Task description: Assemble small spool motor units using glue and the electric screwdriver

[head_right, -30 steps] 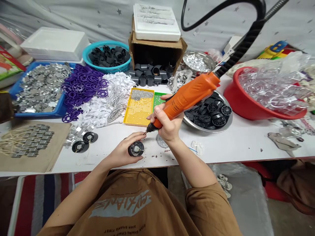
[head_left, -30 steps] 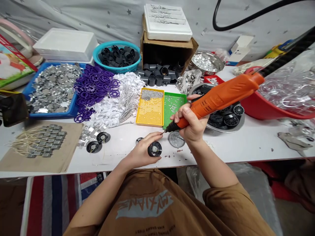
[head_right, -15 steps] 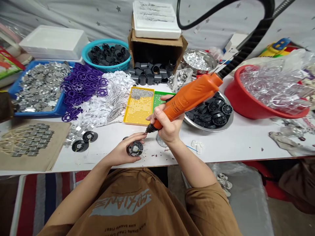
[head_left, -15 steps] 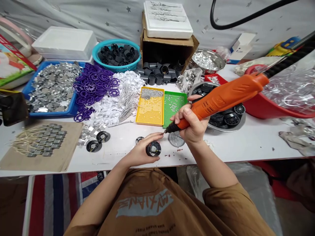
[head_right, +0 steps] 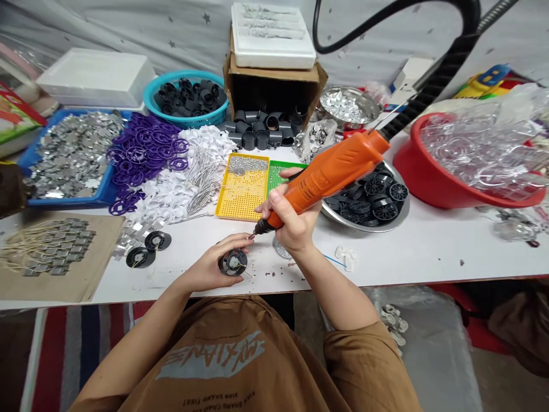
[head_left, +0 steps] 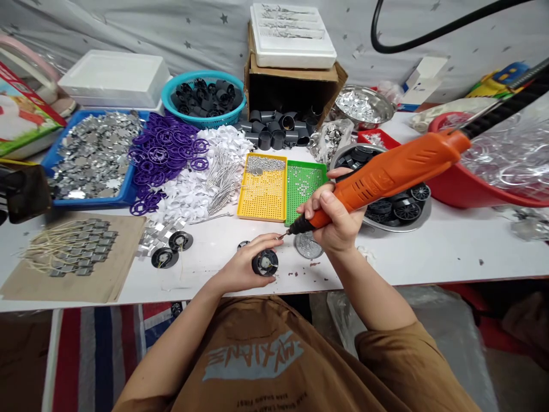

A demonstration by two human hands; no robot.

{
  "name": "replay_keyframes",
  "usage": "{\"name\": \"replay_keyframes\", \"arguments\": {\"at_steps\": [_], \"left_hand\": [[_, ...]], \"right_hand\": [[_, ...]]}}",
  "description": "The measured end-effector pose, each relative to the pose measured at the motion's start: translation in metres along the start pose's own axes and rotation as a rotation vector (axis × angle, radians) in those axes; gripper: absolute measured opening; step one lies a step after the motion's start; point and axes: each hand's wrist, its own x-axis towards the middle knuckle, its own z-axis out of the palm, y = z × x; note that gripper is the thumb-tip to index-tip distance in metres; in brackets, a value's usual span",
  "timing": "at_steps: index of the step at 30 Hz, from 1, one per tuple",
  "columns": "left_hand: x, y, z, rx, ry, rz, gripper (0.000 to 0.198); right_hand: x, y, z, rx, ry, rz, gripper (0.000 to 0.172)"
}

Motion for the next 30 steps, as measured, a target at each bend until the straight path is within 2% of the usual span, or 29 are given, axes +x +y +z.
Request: {"name": "replay_keyframes", "arguments": {"at_steps": [6, 11, 20, 30], "left_hand": [[-0.0017, 0.0043, -0.0021, 0.051, -0.037, -0.017, 0.074], [-0.0003, 0.0039, -0.0020, 0.038, -0.024, -0.033, 0.072], [0.0009, 0.0025, -0.0028, 0.042, -0.007, 0.005, 0.072], [0.0011, 0.0039, 0.0009, 0.070, -0.022, -0.020, 0.071]], "right_hand": [[0.0006, 0.0033, 0.0004, 0.008, -0.012, -0.015, 0.020], [-0.0026, 0.0024, 0.0011, -0.015, -0.007, 0.030, 0.027], [-0.0054, 0.0026, -0.0001, -0.021, -0.007, 0.040, 0.028], [-0.0084, 0.0029, -0.0008, -0.015, -0.016, 0.053, 0.030]]}}
